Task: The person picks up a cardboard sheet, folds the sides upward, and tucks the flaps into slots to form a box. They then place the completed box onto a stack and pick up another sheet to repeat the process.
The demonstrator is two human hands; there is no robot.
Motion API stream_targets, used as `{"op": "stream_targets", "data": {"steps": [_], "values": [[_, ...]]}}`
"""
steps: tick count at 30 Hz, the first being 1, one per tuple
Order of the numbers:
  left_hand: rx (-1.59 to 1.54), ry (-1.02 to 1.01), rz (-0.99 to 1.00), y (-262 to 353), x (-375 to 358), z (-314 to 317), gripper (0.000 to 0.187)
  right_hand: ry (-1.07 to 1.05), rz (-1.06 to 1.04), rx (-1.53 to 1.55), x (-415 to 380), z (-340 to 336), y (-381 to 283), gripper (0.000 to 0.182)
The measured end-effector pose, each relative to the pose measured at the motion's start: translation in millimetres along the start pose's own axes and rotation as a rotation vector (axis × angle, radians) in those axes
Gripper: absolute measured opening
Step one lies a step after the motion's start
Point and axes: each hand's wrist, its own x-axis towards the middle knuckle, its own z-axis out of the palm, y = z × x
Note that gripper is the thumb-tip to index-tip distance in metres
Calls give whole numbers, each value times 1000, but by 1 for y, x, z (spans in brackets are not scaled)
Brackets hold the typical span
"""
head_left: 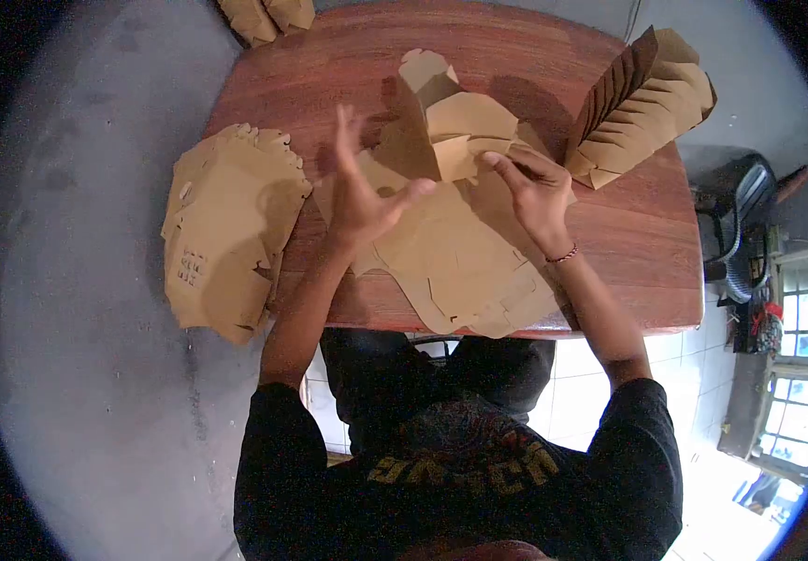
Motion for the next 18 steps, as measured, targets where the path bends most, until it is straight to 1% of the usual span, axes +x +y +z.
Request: {"op": "stream_targets", "data": {"steps": [2, 3, 5, 7, 8, 10, 11, 13, 14, 15, 17, 18], "values": [[-337, -142, -129, 0, -6, 21, 129, 54, 382, 397, -3, 10, -10, 11], [-426, -244, -216, -4, -9, 27, 133, -9, 330, 312, -5, 11, -5, 10], [-415, -271, -186, -14, -11, 31, 133, -133, 226, 146, -14, 13, 11, 16], [-426, -278, -259, -12, -10, 25, 126, -201, -93, 0, -16, 13, 7, 16], [-445, -271, -348, -10, -11, 17, 120, -232, -252, -74, -17, 13, 6, 16], [-407, -377, -412, -2, -10, 8, 100, -219, -287, 22, -18, 20, 22, 19], [-350, -490, -387, 1, -9, 6, 87, -213, -305, 70, -18, 22, 29, 21], [-441, -487, -372, 1, -15, 15, 43, -181, -289, 62, -20, 22, 24, 23], [-383, -453, -323, -2, -18, 17, 47, -164, -279, 57, -21, 21, 23, 25], [-323, -419, -275, -6, -21, 17, 50, -191, -268, 71, -19, 20, 24, 27], [-267, -362, -250, -39, -37, 25, 58, -246, -247, 103, -14, 18, 27, 30], [-271, -339, -273, -80, -55, 37, 63, -258, -258, 104, -13, 18, 27, 32]]}}
